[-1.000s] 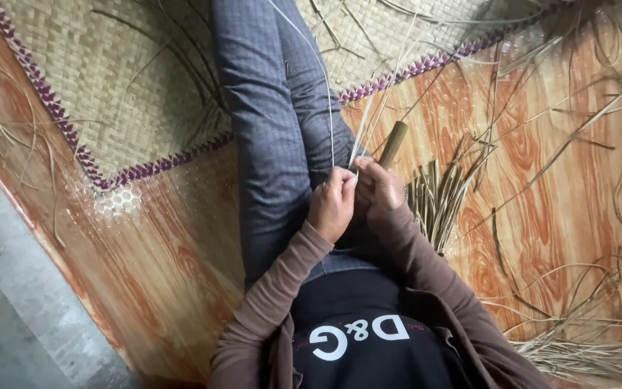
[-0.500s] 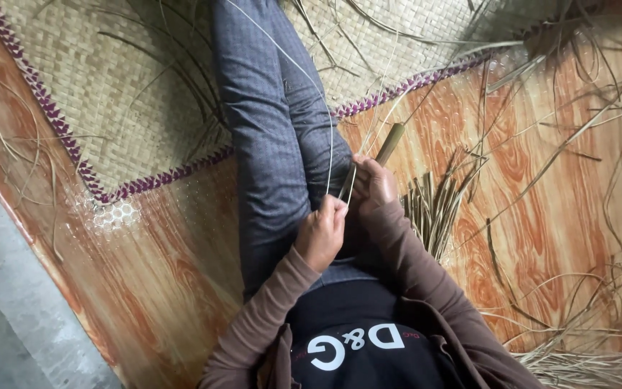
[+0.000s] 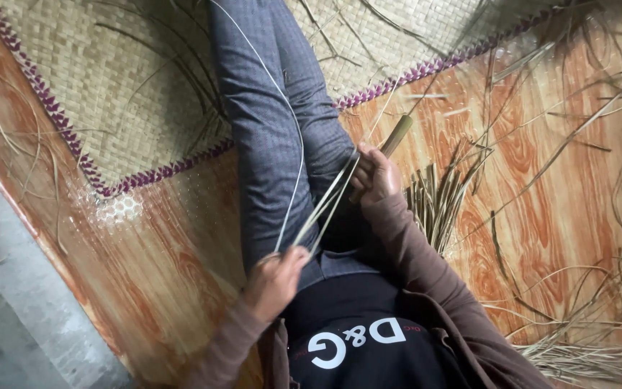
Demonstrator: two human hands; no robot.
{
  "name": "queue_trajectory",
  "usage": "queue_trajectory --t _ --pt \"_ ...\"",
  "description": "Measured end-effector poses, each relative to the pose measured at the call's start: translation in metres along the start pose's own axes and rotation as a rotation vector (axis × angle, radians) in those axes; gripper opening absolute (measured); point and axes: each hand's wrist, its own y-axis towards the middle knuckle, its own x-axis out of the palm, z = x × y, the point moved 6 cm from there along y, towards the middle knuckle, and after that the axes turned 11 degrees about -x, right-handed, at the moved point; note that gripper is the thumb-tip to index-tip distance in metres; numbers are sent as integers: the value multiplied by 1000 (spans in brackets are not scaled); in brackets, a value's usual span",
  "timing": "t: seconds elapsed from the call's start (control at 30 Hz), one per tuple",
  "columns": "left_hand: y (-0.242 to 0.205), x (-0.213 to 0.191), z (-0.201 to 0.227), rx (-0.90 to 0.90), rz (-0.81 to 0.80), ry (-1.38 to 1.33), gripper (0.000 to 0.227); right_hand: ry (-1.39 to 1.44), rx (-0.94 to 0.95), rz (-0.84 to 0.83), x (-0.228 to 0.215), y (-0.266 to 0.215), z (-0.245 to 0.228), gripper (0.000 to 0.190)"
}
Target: The person is sitting on a floor mat, using a small wooden tool to strip and smooth long bamboo fibers for weaving.
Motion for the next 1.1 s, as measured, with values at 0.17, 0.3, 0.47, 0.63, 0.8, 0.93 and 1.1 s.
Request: queue_trajectory --t 0.17,0.3,0.47,0.63,0.8,0.93,1.1 --pt "-16 -50 -3 -43 -24 110 6 161 83 -214 32 -35 -1 8" --pt "-20 -56 -26 -297 -51 319 9 43 26 -175 48 -73 4 6" --pt "23 -62 24 -208 274 88 14 -193 -120 -165 45 -95 25 23" --pt "69 -29 30 -173 368 -57 12 -191 -139 -166 29 -93 38 22" --pt "89 -22 29 -246 363 -256 10 -182 -173 -155 21 -82 37 23" --pt "95 -15 13 -323 274 -437 17 -186 -197 -161 17 -76 38 23" --pt "99 18 -15 -473 59 -693 21 -122 -198 -206 15 -68 41 23"
